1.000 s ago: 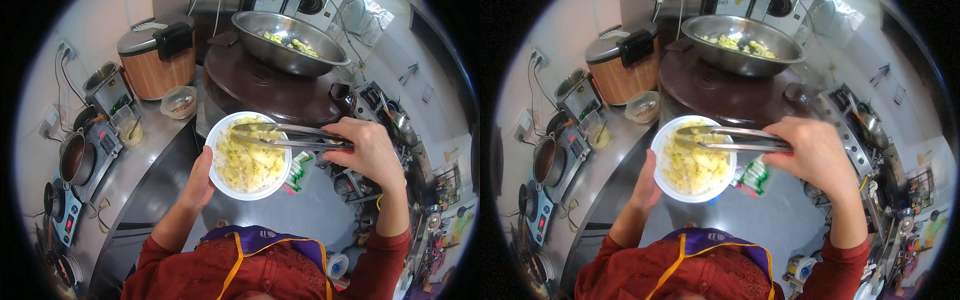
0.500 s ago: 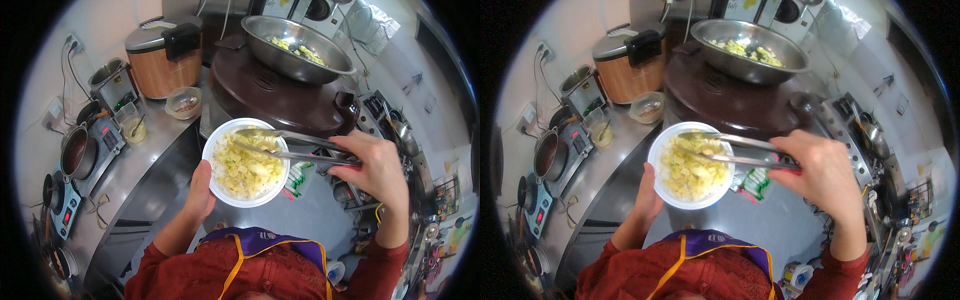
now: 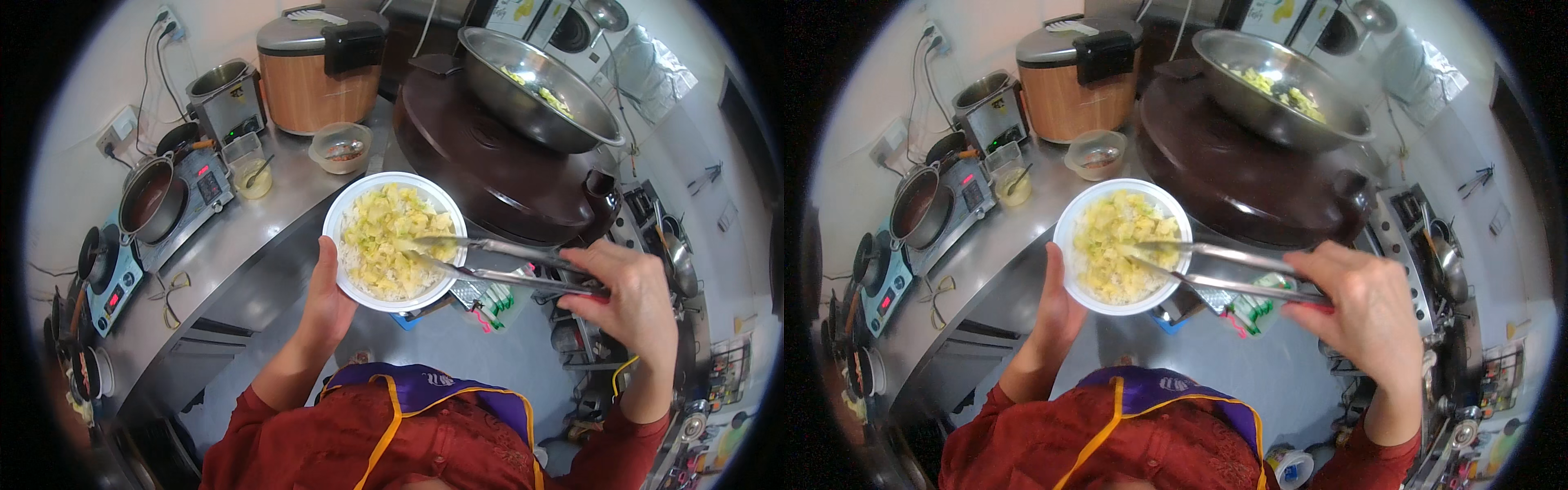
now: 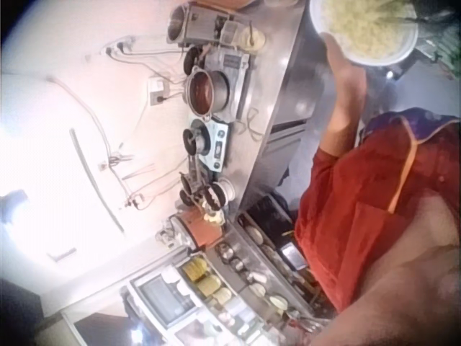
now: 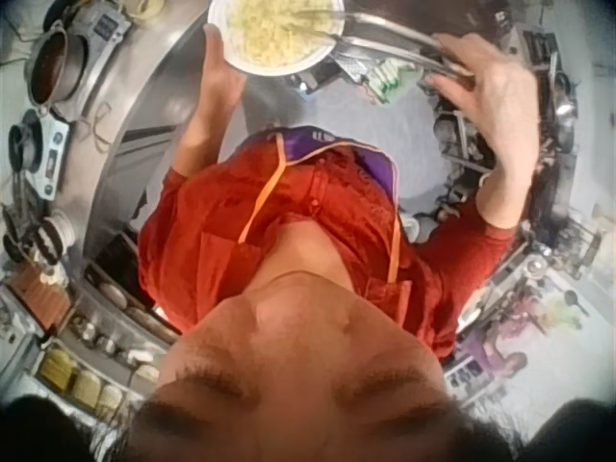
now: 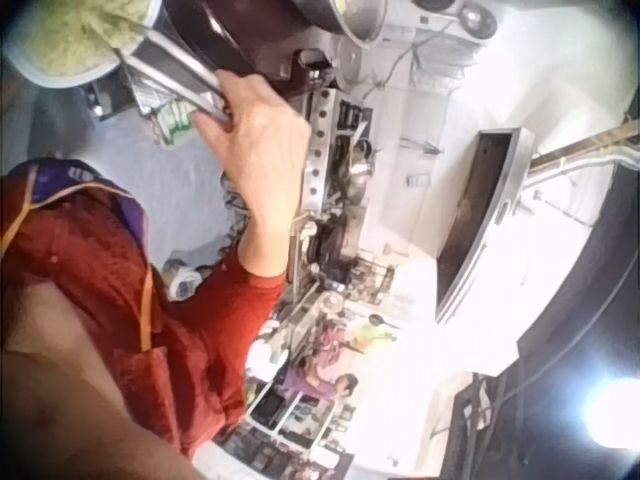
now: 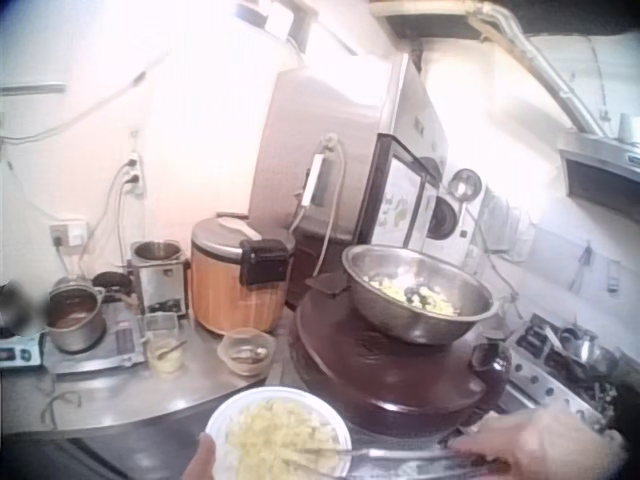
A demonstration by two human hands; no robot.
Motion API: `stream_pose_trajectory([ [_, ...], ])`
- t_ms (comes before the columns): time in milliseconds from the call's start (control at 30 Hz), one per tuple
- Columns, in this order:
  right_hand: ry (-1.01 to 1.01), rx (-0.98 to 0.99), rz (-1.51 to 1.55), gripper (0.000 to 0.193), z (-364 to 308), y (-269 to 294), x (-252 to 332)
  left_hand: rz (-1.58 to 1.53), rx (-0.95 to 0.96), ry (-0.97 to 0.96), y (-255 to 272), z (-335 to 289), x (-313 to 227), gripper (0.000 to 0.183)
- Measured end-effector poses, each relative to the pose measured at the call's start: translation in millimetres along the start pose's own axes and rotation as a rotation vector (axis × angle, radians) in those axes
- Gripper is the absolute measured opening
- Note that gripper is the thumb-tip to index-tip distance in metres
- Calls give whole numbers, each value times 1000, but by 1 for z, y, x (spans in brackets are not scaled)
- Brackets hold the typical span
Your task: The person scoops rice into a bowl, adds scrambled eggs, slices of luncheon meat, and a powdered seasoning packet. The person then places a lid on the bowl and sets it on a counter.
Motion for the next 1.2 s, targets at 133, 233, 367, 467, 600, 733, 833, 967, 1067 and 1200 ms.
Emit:
stream_pose_trajectory([
  [133,23,3,46,42,4,-12,10,-12,9,-22,0,-3,-3,70],
  [233,41,-29,69,43,7,-16,12,3,11,-24,1,-4,-4,70],
  [367,16,-58,8,46,7,-9,6,29,-24,-31,4,-8,-5,70],
  [467,-2,17,16,46,8,-8,1,48,-9,-33,6,-8,-7,70],
  [600,25,-96,63,45,10,-7,-1,51,-29,-30,4,-6,-7,69],
  [733,20,-30,31,46,13,-7,1,-39,-55,-75,2,-4,-6,62],
  [833,6,0,40,44,14,-2,-1,-32,-37,-77,3,-2,-7,62],
  [967,-29,-88,158,41,15,8,-4,45,-16,-24,7,-1,-10,67],
  [1067,10,-112,220,42,22,4,1,29,-5,-13,8,1,-10,67],
  [1200,72,-25,115,42,39,-18,9,49,-11,8,7,0,-10,68],
])
Point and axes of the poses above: each hand's wrist, its own z-axis towards the middle knuckle, its own y-axis out of the back of the hand, x = y × z, the point moved 1 cm from there along z, towards the middle knuckle, and after that the axes turned 14 degrees about y, right-handed, at the moved point
